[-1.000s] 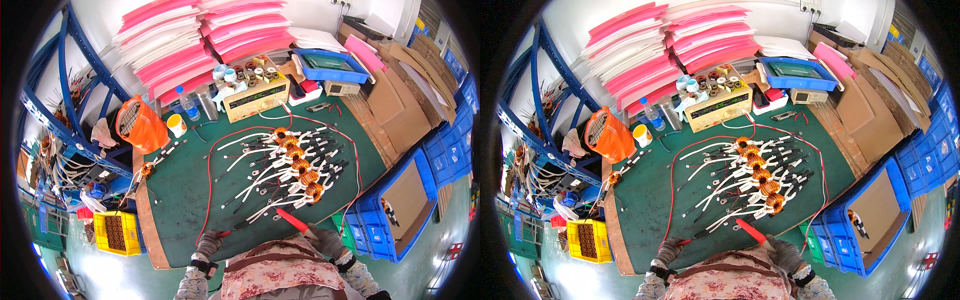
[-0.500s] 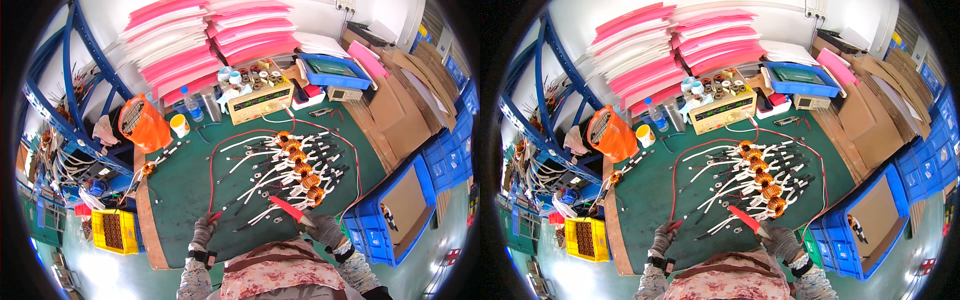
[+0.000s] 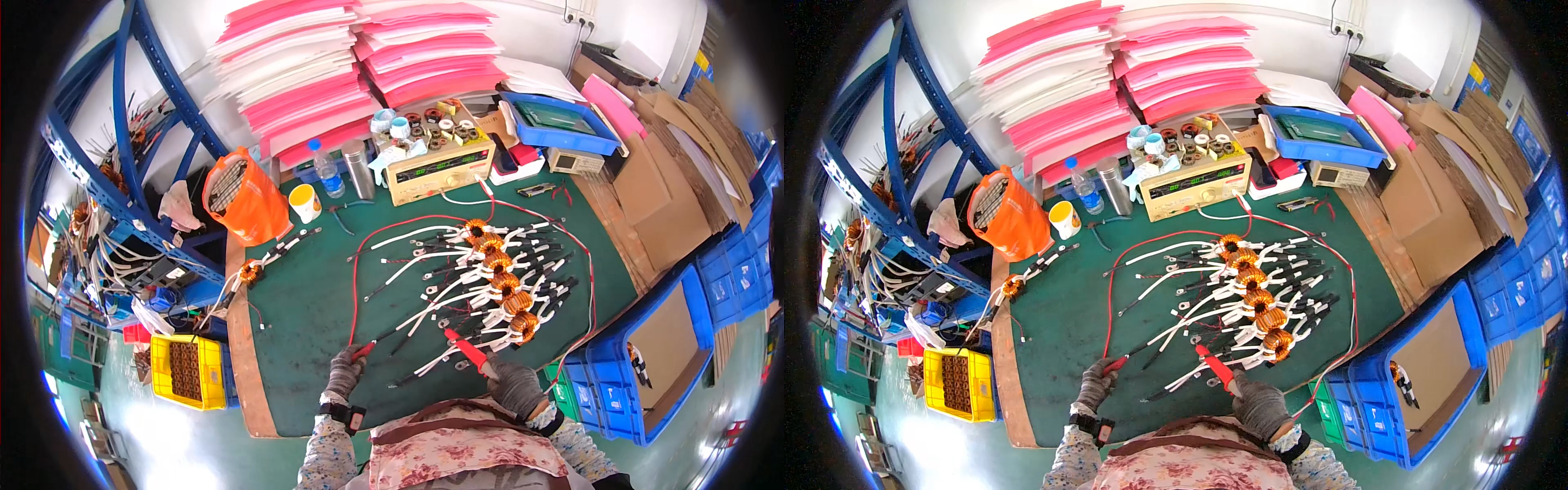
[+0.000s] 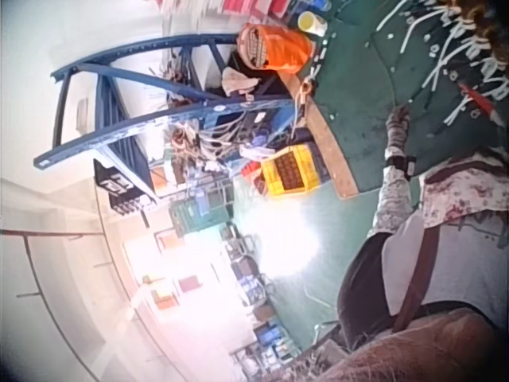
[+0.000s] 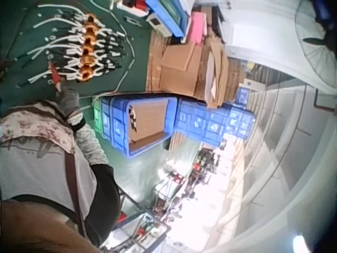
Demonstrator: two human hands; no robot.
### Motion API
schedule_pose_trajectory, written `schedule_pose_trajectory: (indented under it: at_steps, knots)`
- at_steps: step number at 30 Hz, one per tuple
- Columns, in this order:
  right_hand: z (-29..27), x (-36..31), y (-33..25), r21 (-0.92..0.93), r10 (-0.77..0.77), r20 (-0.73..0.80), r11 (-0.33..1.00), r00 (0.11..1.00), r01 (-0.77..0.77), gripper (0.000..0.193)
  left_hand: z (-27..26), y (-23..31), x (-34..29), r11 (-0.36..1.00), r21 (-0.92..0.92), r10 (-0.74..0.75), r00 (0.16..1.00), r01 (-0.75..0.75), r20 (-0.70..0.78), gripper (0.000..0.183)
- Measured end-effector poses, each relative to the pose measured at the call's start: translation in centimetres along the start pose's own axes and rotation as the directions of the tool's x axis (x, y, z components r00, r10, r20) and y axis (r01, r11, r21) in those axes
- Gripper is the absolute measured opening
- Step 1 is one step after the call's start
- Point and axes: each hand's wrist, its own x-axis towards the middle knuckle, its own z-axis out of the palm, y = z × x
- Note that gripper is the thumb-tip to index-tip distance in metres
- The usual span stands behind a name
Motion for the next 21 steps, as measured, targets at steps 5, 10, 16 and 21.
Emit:
schedule_pose_trajectory:
  at_steps: [5, 10, 16, 21]
  knots:
    - [0.5, 0.0, -0.1, -0.011, 0.01, -0.033, 1.0, 0.999, -0.01, 0.051, 0.0, 0.7, -0.1, 0.999, 0.035, -0.032, 0.999, 0.03, 0.041, 0.03]
    - [0.5, -0.1, -0.2, 0.013, 0.019, -0.026, 1.0, 0.999, -0.019, 0.049, 0.2, -1.5, 0.4, 0.995, 0.096, 0.029, 1.0, -0.028, -0.001, 0.032]
    - [1.6, -0.1, 0.5, 0.011, 0.005, -0.059, 1.0, 0.998, -0.004, 0.049, 0.2, -2.4, 0.5, 0.997, 0.053, 0.053, 0.999, -0.053, 0.009, 0.033]
    - [0.6, -0.3, -0.1, 0.019, 0.023, -0.03, 1.0, 0.999, -0.022, 0.05, 0.4, -2.6, 0.6, 0.997, 0.032, 0.069, 0.998, -0.069, 0.002, 0.032]
